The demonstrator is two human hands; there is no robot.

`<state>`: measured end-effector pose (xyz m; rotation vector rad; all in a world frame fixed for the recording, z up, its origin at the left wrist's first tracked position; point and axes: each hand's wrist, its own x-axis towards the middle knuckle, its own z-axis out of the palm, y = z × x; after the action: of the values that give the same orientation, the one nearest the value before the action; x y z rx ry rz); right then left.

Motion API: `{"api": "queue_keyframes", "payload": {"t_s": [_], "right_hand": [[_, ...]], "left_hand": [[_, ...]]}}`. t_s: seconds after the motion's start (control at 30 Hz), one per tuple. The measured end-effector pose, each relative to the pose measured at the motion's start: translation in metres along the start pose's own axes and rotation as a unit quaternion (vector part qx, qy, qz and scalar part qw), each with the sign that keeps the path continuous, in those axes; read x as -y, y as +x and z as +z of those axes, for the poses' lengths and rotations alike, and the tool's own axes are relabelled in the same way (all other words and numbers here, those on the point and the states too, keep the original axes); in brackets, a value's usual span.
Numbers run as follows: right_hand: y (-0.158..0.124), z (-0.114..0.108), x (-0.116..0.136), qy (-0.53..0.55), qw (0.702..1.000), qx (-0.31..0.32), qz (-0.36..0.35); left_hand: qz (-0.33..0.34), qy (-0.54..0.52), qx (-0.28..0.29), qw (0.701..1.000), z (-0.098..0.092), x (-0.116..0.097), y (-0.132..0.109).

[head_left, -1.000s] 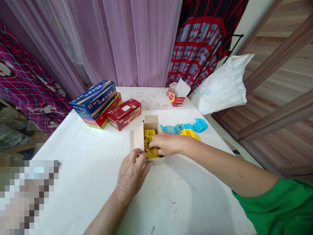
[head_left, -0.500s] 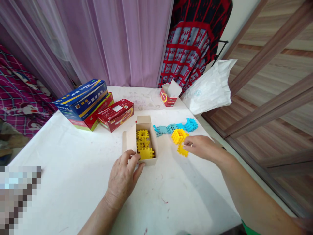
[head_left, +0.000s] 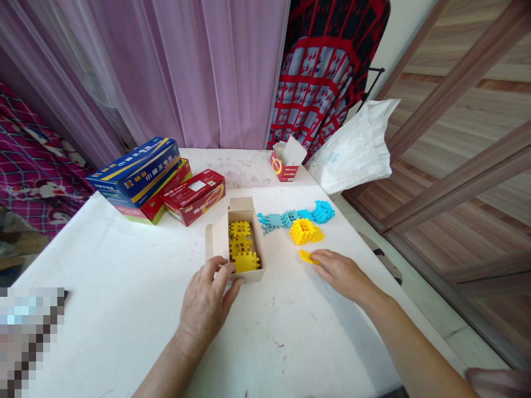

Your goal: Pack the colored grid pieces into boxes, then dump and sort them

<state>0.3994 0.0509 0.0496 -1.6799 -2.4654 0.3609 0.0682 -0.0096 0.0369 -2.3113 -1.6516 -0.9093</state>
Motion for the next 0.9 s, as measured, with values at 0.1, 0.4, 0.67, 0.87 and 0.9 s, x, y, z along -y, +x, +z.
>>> {"api": "queue_keyframes", "payload": {"t_s": [0.1, 0.4, 0.67, 0.87, 0.9], "right_hand": [[-0.001, -0.003, -0.006, 0.084, 0.996, -0.001, 0.041], [0.004, 0.015, -0.007, 0.058, 0.991, -0.025, 0.116], [0.002, 0.003, -0.011, 0.008, 0.986, -0.079, 0.146], [0.043, -0.009, -0.046, 0.020, 0.967, -0.151, 0.202], [0.047, -0.008, -0.049, 0.022, 0.969, -0.146, 0.200]], "left_hand": [[0.005, 0.004, -0.005, 1.000, 0.000, 0.001, 0.000], [0.009, 0.002, -0.007, 1.000, 0.001, 0.002, 0.001], [0.016, 0.010, -0.011, 1.000, 0.001, 0.003, 0.001], [0.021, 0.018, -0.008, 1.000, 0.000, 0.004, 0.002], [0.023, 0.017, -0.009, 1.000, 0.000, 0.004, 0.002]]}}
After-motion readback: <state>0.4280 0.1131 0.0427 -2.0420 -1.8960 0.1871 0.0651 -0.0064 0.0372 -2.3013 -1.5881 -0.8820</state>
